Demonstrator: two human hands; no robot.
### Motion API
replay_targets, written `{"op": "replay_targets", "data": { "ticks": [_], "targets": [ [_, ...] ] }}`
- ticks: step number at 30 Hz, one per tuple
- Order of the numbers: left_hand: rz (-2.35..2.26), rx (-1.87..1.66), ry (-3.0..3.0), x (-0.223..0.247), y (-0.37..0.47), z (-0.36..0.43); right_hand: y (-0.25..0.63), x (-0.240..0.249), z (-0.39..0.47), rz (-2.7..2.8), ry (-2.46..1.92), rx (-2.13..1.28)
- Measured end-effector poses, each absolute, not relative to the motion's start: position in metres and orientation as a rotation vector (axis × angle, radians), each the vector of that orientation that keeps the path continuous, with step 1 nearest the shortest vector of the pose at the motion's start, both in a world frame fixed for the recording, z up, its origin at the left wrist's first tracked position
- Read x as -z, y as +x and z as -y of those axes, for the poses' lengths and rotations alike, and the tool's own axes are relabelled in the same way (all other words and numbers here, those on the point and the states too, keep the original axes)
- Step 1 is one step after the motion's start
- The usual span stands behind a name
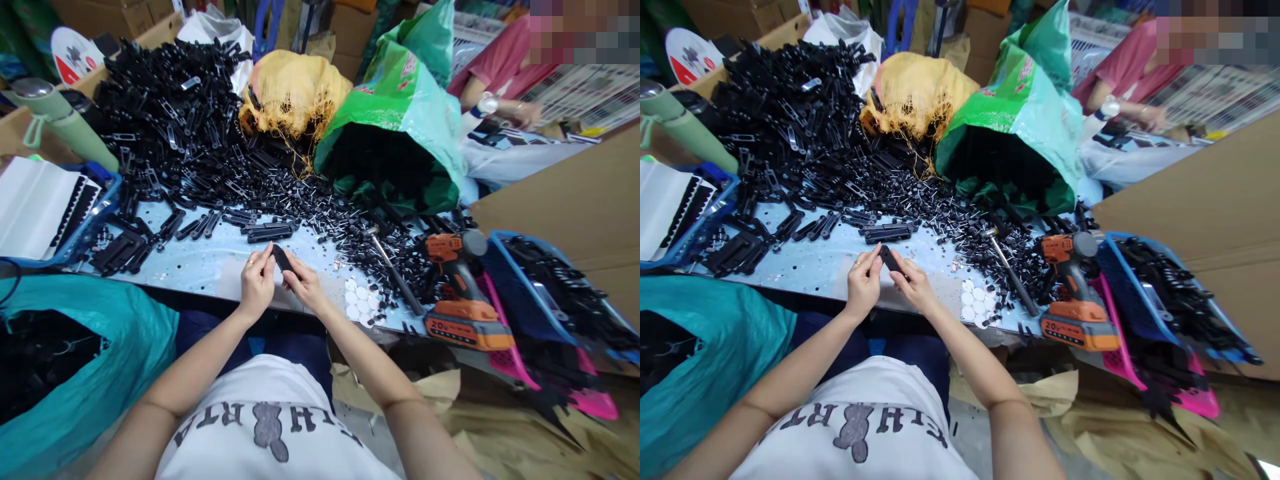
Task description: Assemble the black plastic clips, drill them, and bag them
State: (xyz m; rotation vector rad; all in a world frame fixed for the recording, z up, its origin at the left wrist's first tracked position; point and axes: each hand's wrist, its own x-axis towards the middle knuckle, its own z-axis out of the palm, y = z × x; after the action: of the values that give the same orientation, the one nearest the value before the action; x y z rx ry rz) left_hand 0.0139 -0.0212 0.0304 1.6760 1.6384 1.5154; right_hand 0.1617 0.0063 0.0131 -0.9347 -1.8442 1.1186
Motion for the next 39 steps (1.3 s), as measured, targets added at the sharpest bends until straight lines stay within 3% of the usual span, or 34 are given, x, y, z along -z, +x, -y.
{"op": "replay_targets", "data": {
  "ticks": [6,9,13,19,28,33,39],
  "targets": [
    [-1.453,-1.589,1.765,-0.033,0.014,0.017,0.148,0.005,0.006,1.759,-0.925,-0.965],
    [-1.376,-1.514,1.437,-0.032,0.011,0.017,0.147,0.016,0.006,1.638,-0.976,-1.06],
    [-0.994,-1.133,0.866,-0.036,0.006,0.024,0.156,0.017,0.001,1.603,-0.984,-1.061],
    [-0.874,-0.789,0.628,-0.035,0.0,0.034,0.188,-0.006,-0.013,2.038,-0.772,-0.69],
    [-0.982,-0.85,0.715,-0.026,-0.025,0.057,0.246,-0.037,-0.02,2.82,-0.601,0.083],
    [-1.072,-0.838,0.757,-0.035,-0.033,0.07,0.258,-0.036,-0.013,2.899,-0.565,0.155],
    [-1.358,-1.144,0.743,-0.049,-0.063,0.081,0.293,-0.034,-0.027,2.753,-1.241,0.176]
  ]
}}
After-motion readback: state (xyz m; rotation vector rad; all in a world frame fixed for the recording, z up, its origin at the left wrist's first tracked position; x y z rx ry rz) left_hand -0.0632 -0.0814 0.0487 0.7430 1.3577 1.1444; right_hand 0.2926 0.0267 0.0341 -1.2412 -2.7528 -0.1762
